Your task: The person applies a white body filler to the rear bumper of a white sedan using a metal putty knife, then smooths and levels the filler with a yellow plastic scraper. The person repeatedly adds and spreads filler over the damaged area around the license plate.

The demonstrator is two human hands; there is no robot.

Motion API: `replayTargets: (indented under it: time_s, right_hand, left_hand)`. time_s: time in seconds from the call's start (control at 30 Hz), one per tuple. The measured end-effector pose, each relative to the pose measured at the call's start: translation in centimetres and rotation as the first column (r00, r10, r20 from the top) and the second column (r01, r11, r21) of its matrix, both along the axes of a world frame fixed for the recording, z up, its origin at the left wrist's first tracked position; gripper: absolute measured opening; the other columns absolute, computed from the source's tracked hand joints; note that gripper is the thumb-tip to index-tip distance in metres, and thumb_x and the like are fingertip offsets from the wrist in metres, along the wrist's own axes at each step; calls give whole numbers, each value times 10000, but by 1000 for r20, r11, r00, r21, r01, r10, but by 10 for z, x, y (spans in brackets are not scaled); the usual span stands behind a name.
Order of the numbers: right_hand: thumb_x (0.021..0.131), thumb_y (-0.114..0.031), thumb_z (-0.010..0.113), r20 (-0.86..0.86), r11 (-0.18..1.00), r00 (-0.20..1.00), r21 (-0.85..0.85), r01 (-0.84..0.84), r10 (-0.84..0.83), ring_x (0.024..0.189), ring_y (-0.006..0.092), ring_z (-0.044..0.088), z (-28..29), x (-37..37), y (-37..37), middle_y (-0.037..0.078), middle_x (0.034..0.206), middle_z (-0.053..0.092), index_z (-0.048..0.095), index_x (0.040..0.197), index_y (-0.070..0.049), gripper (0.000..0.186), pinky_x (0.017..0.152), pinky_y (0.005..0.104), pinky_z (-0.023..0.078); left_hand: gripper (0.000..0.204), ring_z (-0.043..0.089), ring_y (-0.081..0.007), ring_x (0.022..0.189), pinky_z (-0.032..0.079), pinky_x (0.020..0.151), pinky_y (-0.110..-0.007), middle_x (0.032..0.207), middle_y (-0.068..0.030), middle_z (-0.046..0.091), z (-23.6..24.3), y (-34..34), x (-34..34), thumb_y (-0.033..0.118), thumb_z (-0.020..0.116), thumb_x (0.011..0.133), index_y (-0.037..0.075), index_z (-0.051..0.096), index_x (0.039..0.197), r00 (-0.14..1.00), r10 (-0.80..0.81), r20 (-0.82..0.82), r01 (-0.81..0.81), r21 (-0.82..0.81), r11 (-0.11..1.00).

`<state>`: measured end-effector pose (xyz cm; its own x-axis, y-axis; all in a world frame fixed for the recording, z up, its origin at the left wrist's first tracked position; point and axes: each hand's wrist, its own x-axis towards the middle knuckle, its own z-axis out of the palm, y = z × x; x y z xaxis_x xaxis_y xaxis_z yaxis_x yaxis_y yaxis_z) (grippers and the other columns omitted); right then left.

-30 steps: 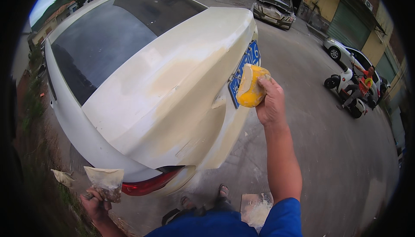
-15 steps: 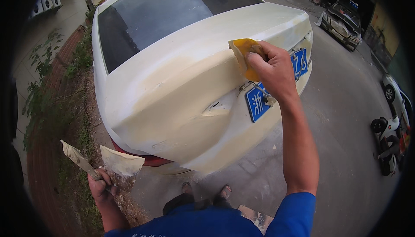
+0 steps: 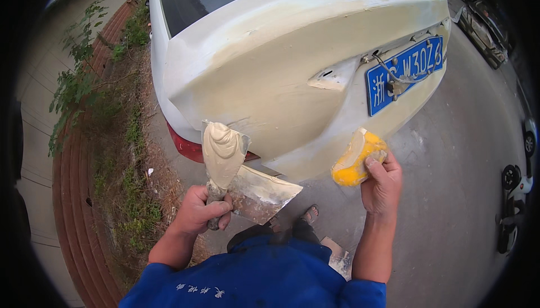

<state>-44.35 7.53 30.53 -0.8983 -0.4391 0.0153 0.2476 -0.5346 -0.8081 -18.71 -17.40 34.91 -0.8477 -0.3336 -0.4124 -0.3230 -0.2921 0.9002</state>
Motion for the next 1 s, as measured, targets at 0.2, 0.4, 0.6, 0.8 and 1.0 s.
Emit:
replayTargets:
  time_s: [0.2, 0.4, 0.6, 0.8, 1.0]
  right_hand:
    - [773, 48, 656, -839, 756, 490, 475, 450, 235, 875, 233, 648, 41, 63, 43, 96, 1044, 699, 685, 1131, -31, 368, 807, 327, 507]
    - [724, -124, 665, -854, 608, 5, 375, 700, 520, 970, 260, 586, 49, 69, 56, 26, 1081, 649, 682, 1019, -76, 300, 858, 398, 471]
    - [723, -163, 638, -763, 606, -91, 428, 671, 639, 990, 249, 573, 21, 17, 148, 23, 1091, 628, 671, 1001, -75, 293, 900, 422, 467]
    - [697, -76, 689, -866, 559, 47, 362, 746, 498, 977, 252, 585, 18, -65, 267, 22, 1069, 659, 697, 995, -99, 299, 882, 406, 475]
    - [756, 98, 673, -927, 687, 374, 268, 676, -6, 921, 237, 608, 36, -176, 355, 52, 1029, 707, 737, 1030, -54, 319, 815, 339, 495]
  left_hand:
    - [177, 585, -126, 551, 478, 513, -281, 677, -58, 621, -29, 33, -50, 143, 670, 935, -22, 622, 980, 932, -358, 55, 347, 146, 926]
    - [209, 573, -126, 525, 471, 472, -283, 659, -57, 612, -44, 91, -85, 164, 702, 914, -20, 612, 950, 829, -543, 133, 526, 144, 838]
    - [187, 578, -125, 525, 457, 470, -280, 656, -50, 614, -62, 159, -138, 151, 713, 898, -7, 619, 933, 798, -574, 185, 573, 66, 817]
    - [130, 595, -153, 530, 465, 474, -290, 687, -72, 622, -60, 228, -200, 70, 709, 880, -25, 633, 929, 851, -497, 171, 492, 72, 868]
    - [159, 581, -139, 539, 442, 495, -275, 638, -70, 603, -46, 284, -233, 120, 717, 885, -13, 631, 895, 913, -409, -13, 403, 194, 894]
